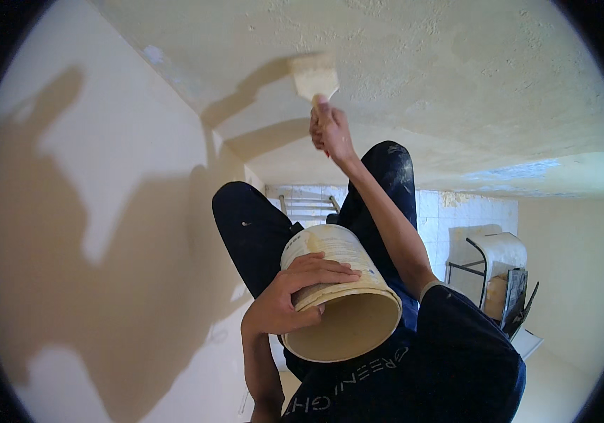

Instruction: Use a brush to apply paint from a bucket to a ceiling corner and edges.

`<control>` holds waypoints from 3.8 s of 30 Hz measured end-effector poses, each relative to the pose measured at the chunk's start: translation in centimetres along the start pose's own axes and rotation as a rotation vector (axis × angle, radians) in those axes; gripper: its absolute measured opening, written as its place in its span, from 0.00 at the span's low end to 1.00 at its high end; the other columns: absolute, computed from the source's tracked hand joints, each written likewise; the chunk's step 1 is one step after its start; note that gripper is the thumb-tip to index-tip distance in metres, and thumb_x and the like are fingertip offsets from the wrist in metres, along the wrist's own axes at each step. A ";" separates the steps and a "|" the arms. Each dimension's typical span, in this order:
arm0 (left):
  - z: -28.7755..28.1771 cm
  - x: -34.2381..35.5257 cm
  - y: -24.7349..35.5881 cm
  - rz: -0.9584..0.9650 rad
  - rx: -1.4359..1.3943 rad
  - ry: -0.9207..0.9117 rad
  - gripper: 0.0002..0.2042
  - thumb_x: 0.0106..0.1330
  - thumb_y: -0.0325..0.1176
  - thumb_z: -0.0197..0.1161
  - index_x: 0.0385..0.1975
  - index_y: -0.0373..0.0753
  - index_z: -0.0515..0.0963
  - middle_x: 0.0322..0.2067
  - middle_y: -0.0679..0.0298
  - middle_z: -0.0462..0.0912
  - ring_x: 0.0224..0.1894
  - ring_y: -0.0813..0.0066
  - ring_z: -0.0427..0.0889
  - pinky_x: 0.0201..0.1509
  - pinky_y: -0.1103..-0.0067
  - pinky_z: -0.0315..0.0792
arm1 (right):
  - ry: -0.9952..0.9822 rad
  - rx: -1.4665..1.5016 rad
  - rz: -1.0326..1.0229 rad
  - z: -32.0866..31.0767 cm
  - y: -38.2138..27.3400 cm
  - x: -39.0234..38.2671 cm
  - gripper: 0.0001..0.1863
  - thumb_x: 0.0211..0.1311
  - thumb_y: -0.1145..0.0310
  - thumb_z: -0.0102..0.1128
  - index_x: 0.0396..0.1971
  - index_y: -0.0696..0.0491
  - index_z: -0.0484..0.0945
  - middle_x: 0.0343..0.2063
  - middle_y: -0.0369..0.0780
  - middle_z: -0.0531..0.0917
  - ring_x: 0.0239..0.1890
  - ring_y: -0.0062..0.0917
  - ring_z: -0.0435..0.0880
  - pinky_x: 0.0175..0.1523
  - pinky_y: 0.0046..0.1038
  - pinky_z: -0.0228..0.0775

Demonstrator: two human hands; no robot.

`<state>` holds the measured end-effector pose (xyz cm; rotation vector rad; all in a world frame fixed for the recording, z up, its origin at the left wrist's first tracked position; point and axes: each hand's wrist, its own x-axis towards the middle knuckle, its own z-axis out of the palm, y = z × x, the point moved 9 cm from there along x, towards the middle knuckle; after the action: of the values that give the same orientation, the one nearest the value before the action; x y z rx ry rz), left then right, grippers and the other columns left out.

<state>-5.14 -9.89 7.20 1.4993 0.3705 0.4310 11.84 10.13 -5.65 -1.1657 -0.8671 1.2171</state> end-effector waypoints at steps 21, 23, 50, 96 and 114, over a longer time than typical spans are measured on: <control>-0.3 -0.2 -0.1 -0.024 -0.010 0.062 0.33 0.33 0.35 0.55 0.49 0.41 0.81 0.49 0.61 0.83 0.60 0.60 0.74 0.73 0.58 0.46 | 0.295 -0.163 0.458 -7.9 26.1 2.7 0.31 0.69 0.41 0.41 0.14 0.50 0.60 0.08 0.32 0.62 0.07 0.18 0.59 0.11 0.24 0.52; -0.1 -0.1 0.0 -0.022 0.004 0.057 0.32 0.34 0.36 0.56 0.49 0.41 0.81 0.49 0.61 0.83 0.60 0.60 0.74 0.73 0.58 0.46 | 0.226 -0.030 0.610 -7.6 27.7 2.2 0.29 0.70 0.44 0.42 0.15 0.52 0.61 0.08 0.34 0.64 0.06 0.20 0.60 0.10 0.25 0.51; 1.2 2.2 -0.4 -0.052 0.058 0.016 0.29 0.41 0.35 0.56 0.50 0.40 0.80 0.50 0.60 0.82 0.61 0.61 0.73 0.73 0.61 0.48 | 0.301 -0.415 -0.463 -2.7 -3.9 4.9 0.23 0.73 0.58 0.41 0.27 0.63 0.72 0.19 0.54 0.72 0.21 0.32 0.71 0.30 0.38 0.64; -5.1 4.6 -4.7 -0.180 -0.197 0.203 0.20 0.57 0.31 0.55 0.50 0.33 0.78 0.44 0.60 0.83 0.47 0.75 0.79 0.56 0.78 0.70 | -0.158 -0.544 -0.144 -6.4 -22.6 -14.5 0.22 0.74 0.51 0.38 0.40 0.53 0.75 0.18 0.28 0.64 0.16 0.10 0.61 0.20 0.17 0.52; -4.7 5.4 -6.3 -0.062 -0.182 0.181 0.18 0.64 0.33 0.55 0.51 0.31 0.77 0.48 0.57 0.81 0.51 0.70 0.78 0.61 0.74 0.69 | -1.235 -1.886 -0.434 9.0 -9.6 -25.4 0.11 0.46 0.75 0.65 0.33 0.59 0.79 0.22 0.43 0.81 0.30 0.30 0.85 0.30 0.27 0.75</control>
<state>-2.47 -3.33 0.84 1.2719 0.5055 0.5385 0.96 -12.55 7.96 -1.1915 -3.3838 0.2969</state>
